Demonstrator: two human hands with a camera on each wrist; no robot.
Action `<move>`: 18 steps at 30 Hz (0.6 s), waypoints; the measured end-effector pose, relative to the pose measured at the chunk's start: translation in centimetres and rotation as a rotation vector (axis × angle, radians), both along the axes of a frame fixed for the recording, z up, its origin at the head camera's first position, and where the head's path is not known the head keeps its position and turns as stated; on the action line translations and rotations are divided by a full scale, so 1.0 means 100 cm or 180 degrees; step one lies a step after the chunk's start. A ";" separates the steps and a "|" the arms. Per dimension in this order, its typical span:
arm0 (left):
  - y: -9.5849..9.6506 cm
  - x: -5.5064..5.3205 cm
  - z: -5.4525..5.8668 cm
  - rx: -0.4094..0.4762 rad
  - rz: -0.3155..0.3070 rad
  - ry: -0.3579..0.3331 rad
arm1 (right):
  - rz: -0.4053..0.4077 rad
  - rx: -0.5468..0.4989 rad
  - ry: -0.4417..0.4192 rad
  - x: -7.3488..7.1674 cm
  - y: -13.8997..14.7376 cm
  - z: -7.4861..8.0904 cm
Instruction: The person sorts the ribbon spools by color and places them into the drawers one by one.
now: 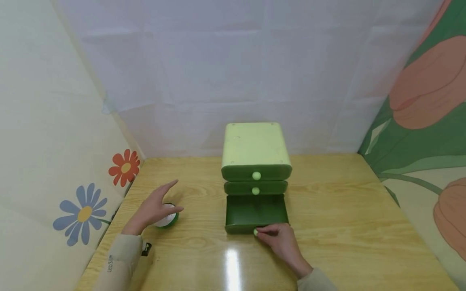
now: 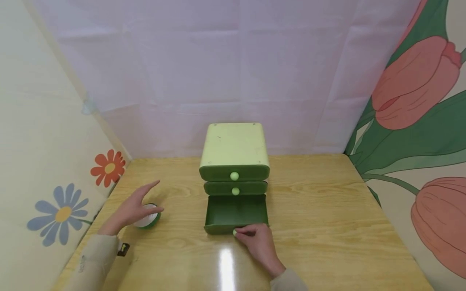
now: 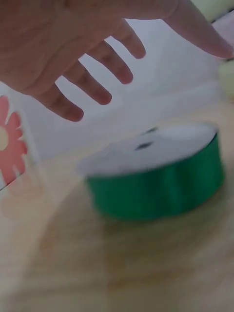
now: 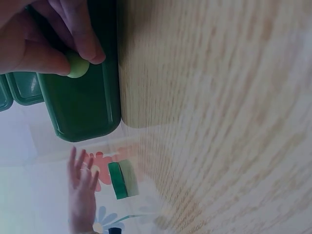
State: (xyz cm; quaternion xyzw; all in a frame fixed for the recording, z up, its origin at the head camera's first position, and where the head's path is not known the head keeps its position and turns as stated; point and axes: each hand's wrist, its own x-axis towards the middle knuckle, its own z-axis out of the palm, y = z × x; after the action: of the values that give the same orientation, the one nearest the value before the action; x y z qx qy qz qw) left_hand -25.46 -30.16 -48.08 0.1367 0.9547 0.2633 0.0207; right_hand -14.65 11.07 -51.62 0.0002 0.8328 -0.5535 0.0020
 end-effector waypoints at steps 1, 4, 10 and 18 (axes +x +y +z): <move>-0.006 0.003 -0.002 -0.0078 0.0003 -0.0016 | -0.0002 -0.0018 -0.0006 0.000 0.000 0.000; -0.020 0.011 -0.007 -0.0232 -0.0007 -0.0022 | -0.0020 -0.0033 -0.0010 0.000 0.000 -0.001; -0.031 0.020 -0.019 -0.0297 0.0017 -0.0129 | 0.0000 -0.0027 -0.0049 0.002 0.000 -0.001; -0.031 0.017 -0.028 -0.0378 0.0079 -0.0246 | 0.0023 0.0001 -0.0005 0.000 0.001 -0.001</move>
State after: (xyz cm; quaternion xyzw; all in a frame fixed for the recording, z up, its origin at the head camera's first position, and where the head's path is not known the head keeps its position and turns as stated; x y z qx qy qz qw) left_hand -23.77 -33.27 -50.86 0.1132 0.9688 0.2115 0.0623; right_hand -14.62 11.13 -51.70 -0.0024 0.8329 -0.5533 0.0046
